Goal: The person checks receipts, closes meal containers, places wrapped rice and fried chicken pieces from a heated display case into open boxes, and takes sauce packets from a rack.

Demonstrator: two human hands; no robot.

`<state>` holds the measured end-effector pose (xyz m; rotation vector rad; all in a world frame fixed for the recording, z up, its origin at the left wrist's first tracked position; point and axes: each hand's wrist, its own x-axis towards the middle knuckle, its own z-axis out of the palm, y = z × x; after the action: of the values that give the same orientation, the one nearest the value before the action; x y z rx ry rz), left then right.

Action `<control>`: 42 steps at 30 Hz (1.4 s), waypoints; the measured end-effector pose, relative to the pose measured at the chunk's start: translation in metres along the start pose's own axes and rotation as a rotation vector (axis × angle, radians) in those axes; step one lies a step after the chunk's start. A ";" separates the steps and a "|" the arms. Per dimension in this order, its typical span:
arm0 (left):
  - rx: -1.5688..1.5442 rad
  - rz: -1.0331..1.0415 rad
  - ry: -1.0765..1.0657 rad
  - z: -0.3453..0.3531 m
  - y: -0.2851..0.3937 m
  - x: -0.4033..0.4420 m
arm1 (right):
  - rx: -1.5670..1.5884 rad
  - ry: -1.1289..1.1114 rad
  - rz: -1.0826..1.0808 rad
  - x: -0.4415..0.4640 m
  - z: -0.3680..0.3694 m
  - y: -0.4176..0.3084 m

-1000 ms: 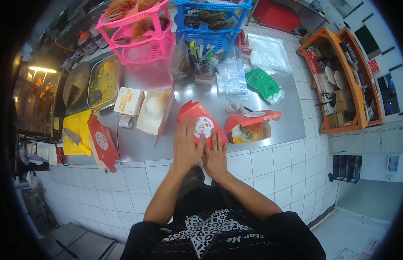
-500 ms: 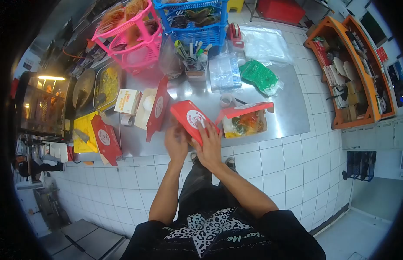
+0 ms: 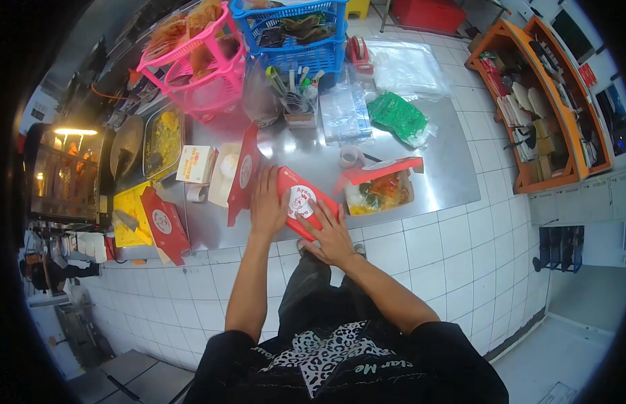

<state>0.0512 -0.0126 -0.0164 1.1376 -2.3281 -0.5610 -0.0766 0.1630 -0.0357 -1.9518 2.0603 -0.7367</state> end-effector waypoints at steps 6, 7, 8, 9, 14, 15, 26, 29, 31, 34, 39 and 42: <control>-0.181 -0.385 -0.055 0.004 -0.010 -0.042 | 0.625 0.497 0.483 0.003 0.035 -0.034; -0.196 -0.449 -0.049 0.002 -0.009 -0.048 | 0.650 0.483 0.513 0.008 0.039 -0.030; -0.276 -0.464 -0.089 -0.003 -0.014 -0.051 | 0.677 0.466 0.548 0.011 0.043 -0.028; -0.354 -0.482 -0.124 -0.016 -0.019 -0.054 | 0.707 0.405 0.582 0.016 0.039 -0.024; -0.567 -0.476 0.045 -0.009 -0.033 -0.065 | 0.621 0.332 0.575 0.045 0.035 0.009; -0.562 -0.530 0.072 -0.019 -0.020 -0.061 | 0.744 0.254 0.641 0.049 0.027 0.013; -0.966 -0.958 0.058 -0.057 -0.006 -0.054 | 0.567 -0.175 0.766 0.078 -0.030 0.014; -1.064 -0.986 0.012 -0.060 -0.010 -0.059 | 0.531 -0.283 0.724 0.078 -0.033 0.016; -1.039 -0.949 -0.044 -0.065 -0.015 -0.067 | 0.412 -0.142 0.627 0.070 -0.024 0.012; -0.702 -0.735 0.009 -0.036 -0.029 -0.092 | 0.379 -0.008 0.502 0.050 0.008 0.015; -0.215 -0.337 0.131 -0.024 -0.017 -0.106 | 0.345 0.083 0.350 0.038 0.018 0.017; 0.005 -0.029 -0.039 -0.049 0.005 -0.090 | 0.175 0.052 -0.034 0.040 -0.010 0.010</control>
<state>0.1248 0.0554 0.0036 1.1748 -2.3500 -0.5935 -0.0946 0.1263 -0.0246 -1.8945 1.9229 -0.9504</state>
